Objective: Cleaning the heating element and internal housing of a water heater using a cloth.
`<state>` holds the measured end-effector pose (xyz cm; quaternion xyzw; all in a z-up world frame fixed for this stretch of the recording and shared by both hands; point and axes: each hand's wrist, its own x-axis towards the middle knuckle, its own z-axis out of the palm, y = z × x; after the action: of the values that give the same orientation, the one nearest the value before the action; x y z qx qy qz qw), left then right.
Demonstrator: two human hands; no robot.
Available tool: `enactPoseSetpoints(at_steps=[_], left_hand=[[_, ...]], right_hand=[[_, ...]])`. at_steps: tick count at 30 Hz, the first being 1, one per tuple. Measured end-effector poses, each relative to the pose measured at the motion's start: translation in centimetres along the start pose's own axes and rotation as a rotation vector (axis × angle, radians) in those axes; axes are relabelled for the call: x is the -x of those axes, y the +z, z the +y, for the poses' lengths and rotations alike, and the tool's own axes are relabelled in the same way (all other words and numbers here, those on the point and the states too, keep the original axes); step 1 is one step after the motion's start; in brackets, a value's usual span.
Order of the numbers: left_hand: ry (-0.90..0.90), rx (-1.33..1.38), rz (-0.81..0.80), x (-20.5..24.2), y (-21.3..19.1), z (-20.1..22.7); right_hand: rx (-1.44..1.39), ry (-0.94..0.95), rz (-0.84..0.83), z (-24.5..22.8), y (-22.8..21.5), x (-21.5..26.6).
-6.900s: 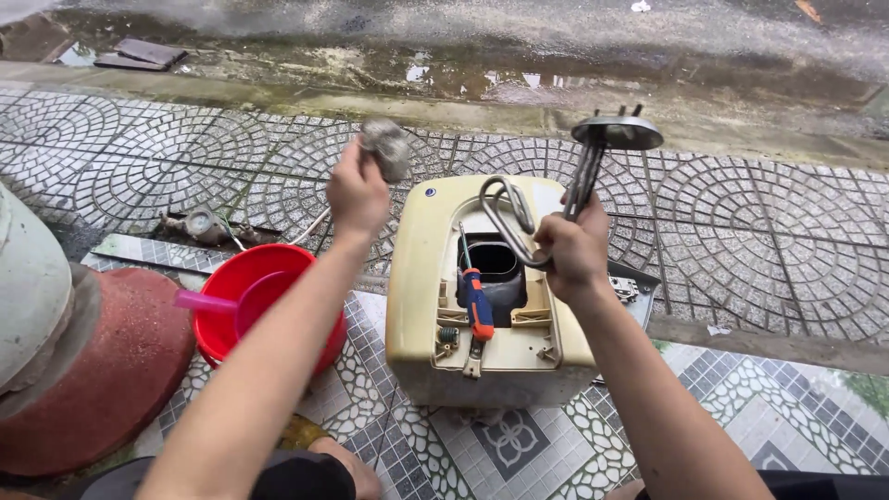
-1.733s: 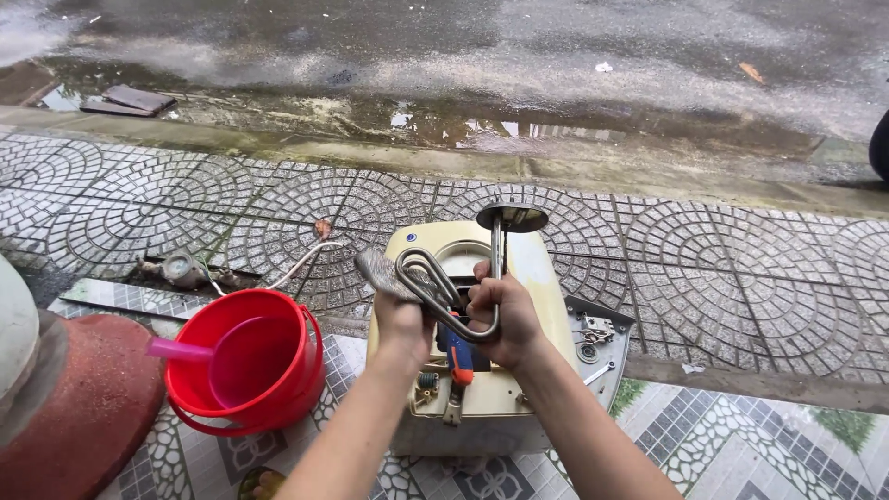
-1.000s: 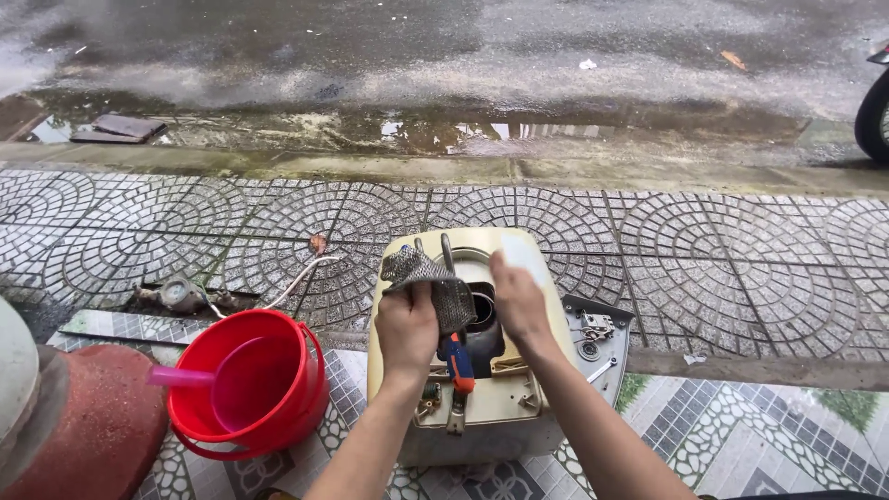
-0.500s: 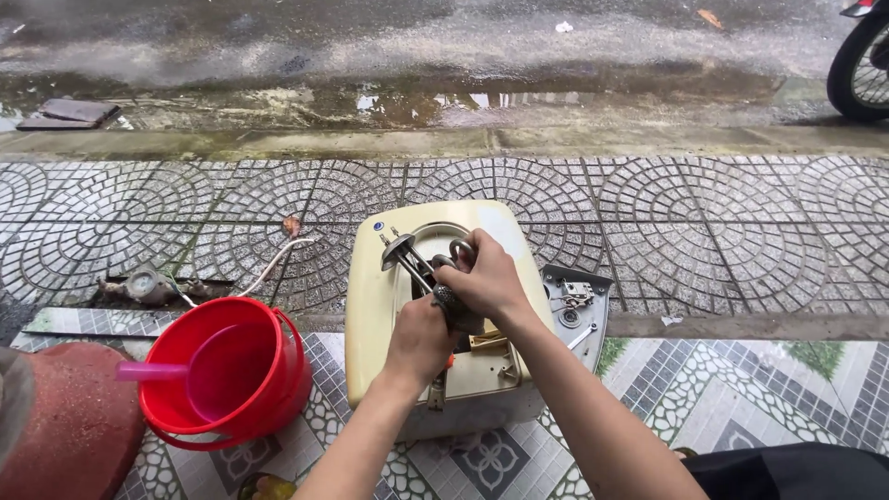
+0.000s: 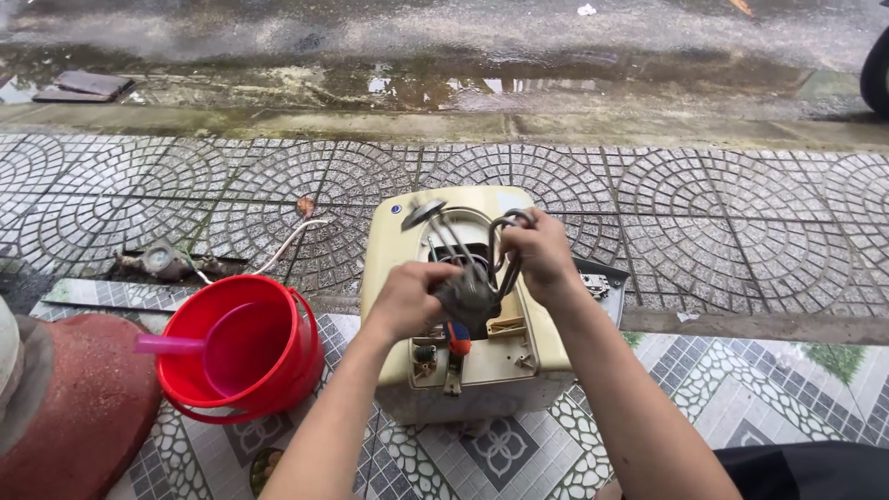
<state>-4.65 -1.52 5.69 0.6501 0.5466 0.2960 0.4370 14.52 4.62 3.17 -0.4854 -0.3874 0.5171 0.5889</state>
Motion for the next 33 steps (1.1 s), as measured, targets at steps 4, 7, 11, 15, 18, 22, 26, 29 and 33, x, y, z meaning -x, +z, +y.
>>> enactPoseSetpoints(at_steps=[4, 7, 11, 15, 18, 22, 26, 29, 33], left_hand=[[-0.018, -0.131, 0.365, -1.9, -1.5, -3.3], [0.036, -0.083, 0.550, -1.3, -1.4, -2.5], [0.239, -0.119, 0.542, -0.9, 0.1, -1.3], [0.424, -0.167, 0.485, -0.2, 1.4, -0.3], [0.437, -0.192, 0.495, -0.4, 2.4, -0.8], [0.389, -0.151, 0.468, -2.6, 3.9, -5.6], [0.259, -0.031, 0.402, -2.7, 3.7, -5.2], [0.126, 0.089, 0.366, -3.0, 3.6, -4.4], [0.011, 0.356, 0.362, -2.6, 3.5, -1.5]], right_hand=[[-0.113, 0.018, -0.027, -2.0, 0.2, 1.2], [-0.061, -0.055, -0.070, -1.5, -0.1, 1.4], [0.076, -0.092, -0.154, -1.9, 1.7, 2.7], [0.251, -0.134, -0.204, -1.4, 2.2, 3.3], [0.284, -0.132, -0.253, -1.8, 2.5, 3.9], [0.330, -0.126, -0.278, -1.6, 2.4, 4.2], [0.330, -0.111, -0.278, -0.9, 2.4, 3.9], [0.306, -0.102, -0.278, -0.5, 2.3, 3.3], [0.274, -0.103, -0.261, -1.1, 2.4, 3.2]])
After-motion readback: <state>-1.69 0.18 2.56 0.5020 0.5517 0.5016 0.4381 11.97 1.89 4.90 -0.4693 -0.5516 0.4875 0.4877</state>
